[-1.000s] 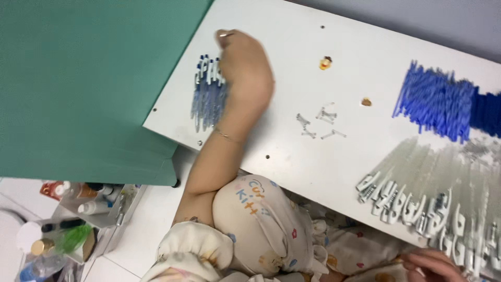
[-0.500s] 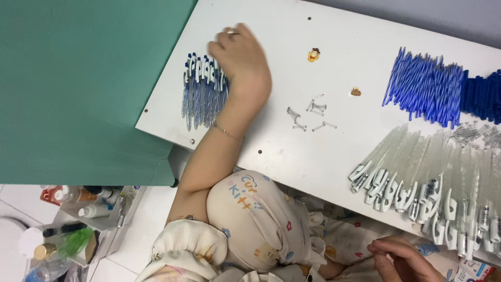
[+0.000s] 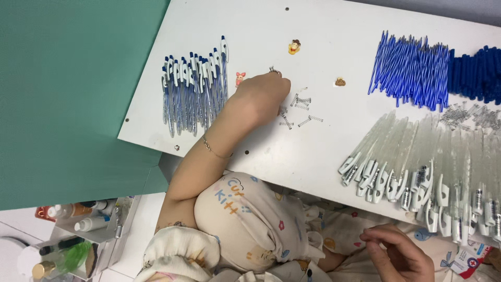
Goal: The person assembles pens by inserting an ink cartridge into a white barrel and then attaching a blue cap.
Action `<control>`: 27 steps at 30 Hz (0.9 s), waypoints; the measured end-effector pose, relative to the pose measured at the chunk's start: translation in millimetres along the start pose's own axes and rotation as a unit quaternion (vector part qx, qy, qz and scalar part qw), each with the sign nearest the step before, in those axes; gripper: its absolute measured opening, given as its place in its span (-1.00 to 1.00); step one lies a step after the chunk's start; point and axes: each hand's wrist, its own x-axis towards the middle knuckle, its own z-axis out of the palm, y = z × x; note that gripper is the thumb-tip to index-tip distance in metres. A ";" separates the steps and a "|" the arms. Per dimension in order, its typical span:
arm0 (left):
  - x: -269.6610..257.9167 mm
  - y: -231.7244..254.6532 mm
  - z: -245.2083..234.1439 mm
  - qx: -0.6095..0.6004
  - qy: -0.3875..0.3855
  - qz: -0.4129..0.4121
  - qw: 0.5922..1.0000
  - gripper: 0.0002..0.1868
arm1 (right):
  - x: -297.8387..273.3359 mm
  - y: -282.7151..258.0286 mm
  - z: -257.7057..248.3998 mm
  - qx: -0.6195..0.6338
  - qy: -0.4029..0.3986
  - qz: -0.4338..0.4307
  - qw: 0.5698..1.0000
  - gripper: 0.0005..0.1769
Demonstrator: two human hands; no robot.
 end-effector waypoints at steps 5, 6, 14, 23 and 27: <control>0.8 -1.0 0.5 -0.015 -0.004 0.010 1.000 -0.70 | -0.5 -19.2 9.9 0.008 0.010 0.037 0.999 -0.85; -2.4 0.1 -3.9 -0.013 -0.017 0.013 1.000 -0.83 | -1.5 -17.3 9.6 0.013 0.012 0.052 0.998 -0.85; -18.7 0.1 -18.6 -0.013 0.004 0.037 0.999 -0.91 | 1.6 -15.1 11.2 0.025 0.005 0.010 1.000 -0.85; -65.3 93.0 -49.6 -0.184 -0.172 0.351 0.902 -0.77 | 6.3 -55.5 52.3 -0.047 0.108 -0.018 0.993 -0.55; -66.4 145.1 -36.2 -0.209 -0.233 0.483 0.818 -0.84 | 6.8 -55.7 53.0 -0.142 0.142 -0.210 0.957 -0.72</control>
